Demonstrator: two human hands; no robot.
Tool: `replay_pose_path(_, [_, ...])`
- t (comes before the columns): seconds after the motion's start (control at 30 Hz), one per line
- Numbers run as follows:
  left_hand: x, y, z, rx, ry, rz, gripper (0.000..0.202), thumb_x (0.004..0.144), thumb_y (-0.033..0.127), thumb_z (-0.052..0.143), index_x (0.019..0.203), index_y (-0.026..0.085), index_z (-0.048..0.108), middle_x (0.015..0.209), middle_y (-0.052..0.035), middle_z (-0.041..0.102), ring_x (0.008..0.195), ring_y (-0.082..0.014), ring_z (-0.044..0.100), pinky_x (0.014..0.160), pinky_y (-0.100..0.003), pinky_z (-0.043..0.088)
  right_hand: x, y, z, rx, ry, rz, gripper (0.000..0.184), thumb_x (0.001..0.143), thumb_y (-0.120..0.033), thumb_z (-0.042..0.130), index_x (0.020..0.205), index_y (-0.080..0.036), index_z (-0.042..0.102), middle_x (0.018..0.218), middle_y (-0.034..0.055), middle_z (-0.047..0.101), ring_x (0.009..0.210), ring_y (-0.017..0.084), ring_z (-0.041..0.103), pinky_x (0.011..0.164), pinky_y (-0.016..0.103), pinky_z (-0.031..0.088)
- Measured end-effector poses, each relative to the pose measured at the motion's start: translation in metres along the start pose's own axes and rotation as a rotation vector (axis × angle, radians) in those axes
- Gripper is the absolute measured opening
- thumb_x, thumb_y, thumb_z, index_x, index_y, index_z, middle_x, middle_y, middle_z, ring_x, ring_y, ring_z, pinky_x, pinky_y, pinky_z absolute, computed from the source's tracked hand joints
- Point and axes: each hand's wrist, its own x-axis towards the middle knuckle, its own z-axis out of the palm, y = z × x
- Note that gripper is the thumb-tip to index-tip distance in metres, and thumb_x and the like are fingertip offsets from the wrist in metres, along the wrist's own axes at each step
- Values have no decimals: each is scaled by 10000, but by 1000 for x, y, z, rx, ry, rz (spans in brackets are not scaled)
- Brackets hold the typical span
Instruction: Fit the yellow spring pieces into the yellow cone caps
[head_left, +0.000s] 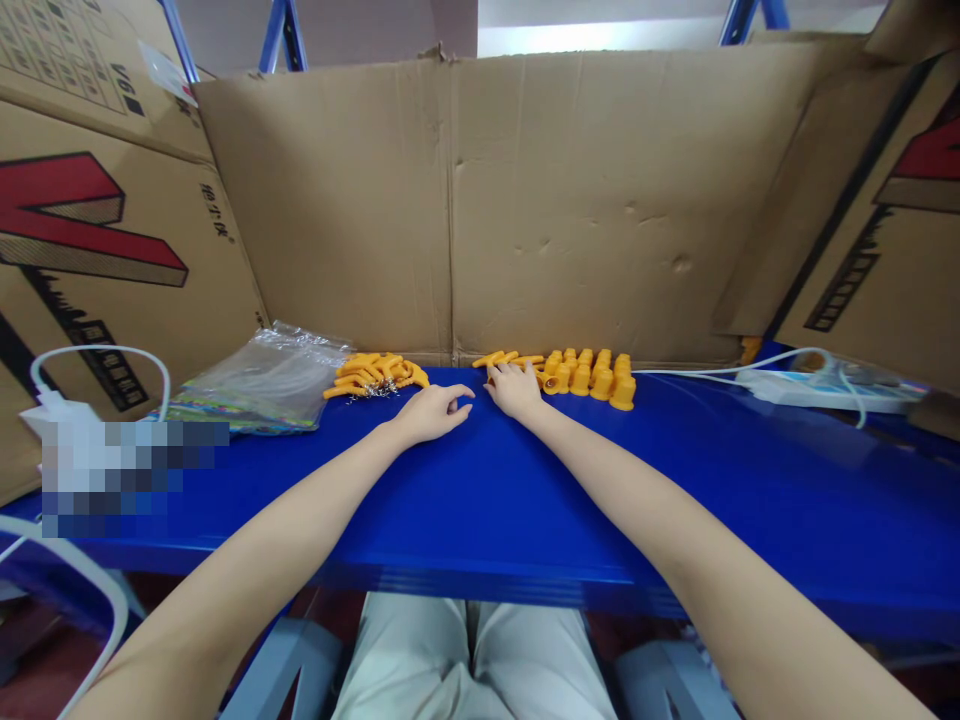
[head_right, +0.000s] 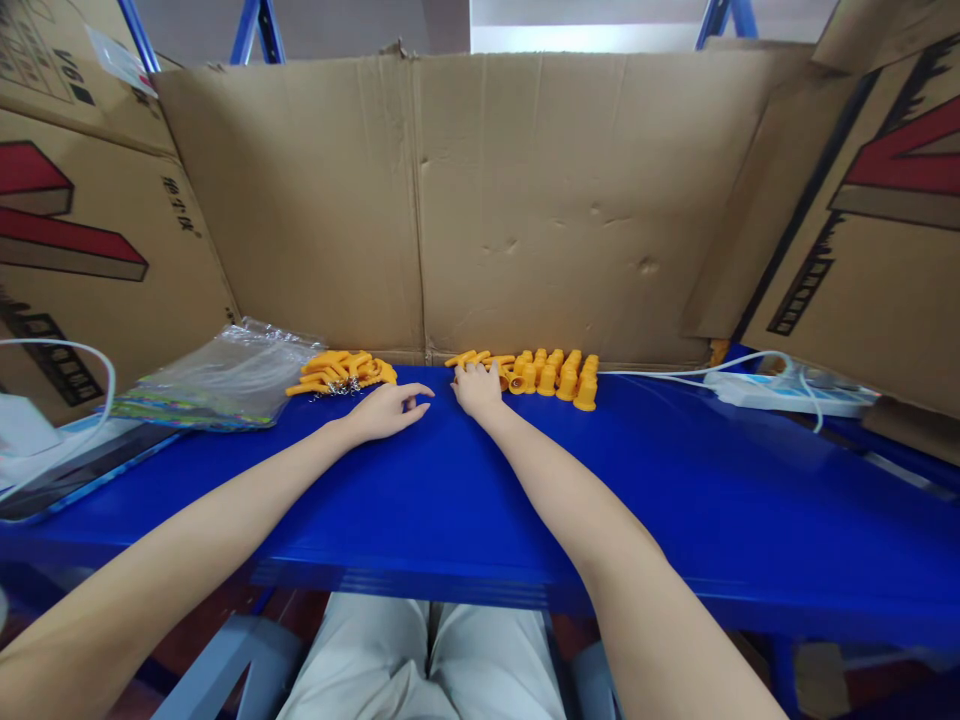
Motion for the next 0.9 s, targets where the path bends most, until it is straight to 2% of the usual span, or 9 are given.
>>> replay_pose_path(0.2, [1, 0, 0, 4, -11, -12, 323, 837, 294, 507, 1089, 166, 662, 644, 8, 633, 556, -116, 532, 585, -234, 378, 2, -1, 2, 8, -28, 52, 429, 906, -256, 381, 1261, -77, 543, 1257, 240, 589, 1197, 351, 511, 1071, 562, 189])
replay_pose_path(0.33, [1, 0, 1, -4, -14, -14, 334, 840, 306, 499, 1091, 160, 665, 647, 5, 632, 552, -114, 525, 589, -234, 374, 2, 0, 3, 29, -39, 78, 435, 915, -272, 376, 1278, -88, 531, 1289, 227, 571, 1232, 343, 482, 1074, 566, 193])
replay_pose_path(0.57, [1, -1, 1, -13, -19, -15, 317, 829, 298, 506, 1071, 181, 676, 656, 6, 641, 556, -115, 524, 576, -234, 371, -2, 2, -1, 20, 0, 38, 408, 936, -342, 411, 1224, -92, 555, 1278, 222, 575, 1220, 343, 489, 1069, 575, 192])
replay_pose_path(0.7, [1, -1, 1, -26, -19, -8, 313, 831, 295, 506, 1067, 175, 674, 644, 9, 637, 553, -113, 527, 574, -235, 374, -4, 9, -14, -14, 55, -27, 381, 950, -342, 395, 1185, -104, 576, 1277, 203, 575, 1204, 321, 501, 1068, 547, 203])
replay_pose_path(0.9, [0, -1, 1, -38, -7, -1, 297, 830, 301, 516, 1050, 178, 672, 632, 12, 637, 566, -117, 548, 569, -234, 376, -9, 34, -53, -38, 120, 42, 315, 928, -235, 381, 1120, -106, 595, 1177, 184, 621, 1062, 281, 580, 909, 385, 368])
